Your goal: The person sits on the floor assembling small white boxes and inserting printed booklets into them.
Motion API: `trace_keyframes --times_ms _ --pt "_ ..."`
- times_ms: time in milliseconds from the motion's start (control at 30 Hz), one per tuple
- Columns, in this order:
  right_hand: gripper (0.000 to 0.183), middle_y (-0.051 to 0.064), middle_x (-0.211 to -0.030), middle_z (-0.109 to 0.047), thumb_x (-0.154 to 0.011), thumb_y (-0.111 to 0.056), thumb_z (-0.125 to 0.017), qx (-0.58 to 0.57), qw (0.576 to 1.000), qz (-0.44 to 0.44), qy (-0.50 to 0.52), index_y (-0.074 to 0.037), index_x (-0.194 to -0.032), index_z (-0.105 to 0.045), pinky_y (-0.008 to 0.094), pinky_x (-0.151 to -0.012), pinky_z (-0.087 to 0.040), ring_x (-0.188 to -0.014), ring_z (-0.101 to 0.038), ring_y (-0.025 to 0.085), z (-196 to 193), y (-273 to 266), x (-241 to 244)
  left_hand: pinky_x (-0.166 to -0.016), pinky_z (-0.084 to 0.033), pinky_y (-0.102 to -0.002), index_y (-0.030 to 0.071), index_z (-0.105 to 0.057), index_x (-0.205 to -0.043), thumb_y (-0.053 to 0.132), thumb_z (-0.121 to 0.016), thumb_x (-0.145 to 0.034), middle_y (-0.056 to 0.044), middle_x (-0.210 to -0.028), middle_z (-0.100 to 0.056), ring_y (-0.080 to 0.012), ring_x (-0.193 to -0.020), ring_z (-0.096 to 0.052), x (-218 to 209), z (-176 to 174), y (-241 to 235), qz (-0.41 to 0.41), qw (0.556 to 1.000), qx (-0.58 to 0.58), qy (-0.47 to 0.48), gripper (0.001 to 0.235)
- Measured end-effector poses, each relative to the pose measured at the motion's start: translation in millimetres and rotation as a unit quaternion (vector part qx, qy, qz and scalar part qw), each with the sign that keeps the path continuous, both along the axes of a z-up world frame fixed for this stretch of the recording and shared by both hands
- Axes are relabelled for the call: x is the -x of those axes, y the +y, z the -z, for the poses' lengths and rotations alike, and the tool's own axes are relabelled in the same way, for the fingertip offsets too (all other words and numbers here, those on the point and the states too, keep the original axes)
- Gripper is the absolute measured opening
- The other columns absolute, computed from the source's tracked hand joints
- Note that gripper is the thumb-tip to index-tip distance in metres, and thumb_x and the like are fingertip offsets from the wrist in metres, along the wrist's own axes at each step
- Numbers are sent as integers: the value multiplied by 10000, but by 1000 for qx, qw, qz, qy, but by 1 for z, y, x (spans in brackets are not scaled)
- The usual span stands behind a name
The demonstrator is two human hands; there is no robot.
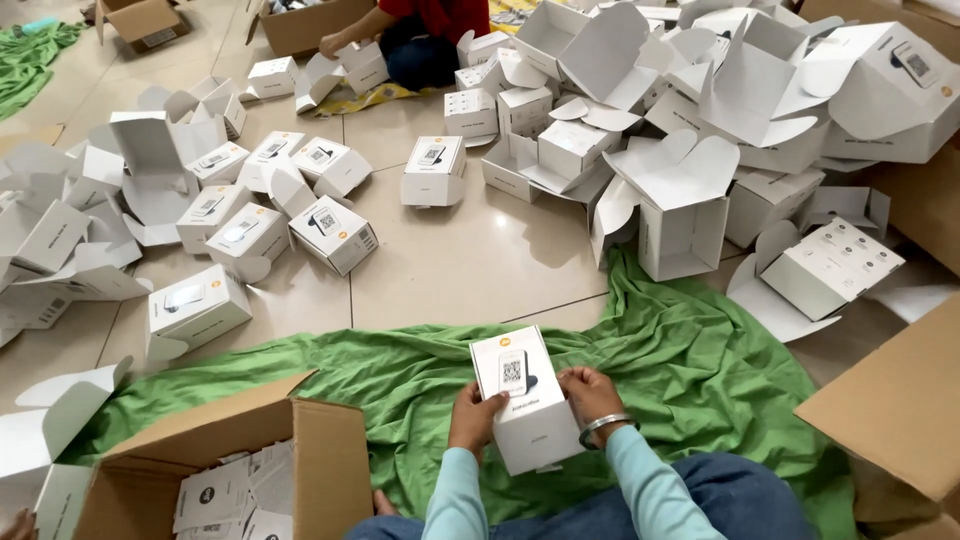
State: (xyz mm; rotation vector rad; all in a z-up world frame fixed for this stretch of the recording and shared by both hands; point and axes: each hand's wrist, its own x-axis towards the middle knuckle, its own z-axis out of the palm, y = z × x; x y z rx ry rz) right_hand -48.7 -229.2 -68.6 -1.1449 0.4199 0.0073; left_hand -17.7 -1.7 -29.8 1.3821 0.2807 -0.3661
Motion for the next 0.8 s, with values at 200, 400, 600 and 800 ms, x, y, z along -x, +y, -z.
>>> trace_keyframes --times_ms 200,400,600,800 --pt "431 84 -984 -749 -908 -379 -763 187 980 -14 63 1 -1103 -704 295 -796 -551 -863 -668 149 -12 20 10 -902 -556 -378 19 -616 -1299 318 -818 -802 -160 -1137 -747 -269 -1006 -729 6 38 0 36 975 -219 1 614" --pt "682 107 -1143 -736 -774 -385 -844 237 967 -80 41 -34 -1301 -589 314 -869 -577 -991 -708 171 1 20 14 -953 -529 -387 76 -635 -1295 512 -780 -799 -159 -1178 -738 -288 -1059 -707 26 -2 -6 1 955 -296 -9 676" --pt "616 149 -1124 -701 -843 -319 -779 -20 999 -40 11 5 -1316 -554 361 -824 -582 -944 -689 214 -33 22 27 -796 -575 -380 62 -456 -1333 423 -786 -809 -226 -1109 -707 -263 -911 -707 30 -19 -11 -55 996 -71 14 716" --pt "549 135 -1111 -665 -861 -277 -718 -50 998 -23 32 -43 -1317 -520 368 -832 -578 -957 -672 216 -29 20 30 -798 -567 -363 45 -389 -1335 392 -761 -844 -240 -1143 -681 -253 -931 -691 39 -22 -16 -43 999 -5 -13 707"
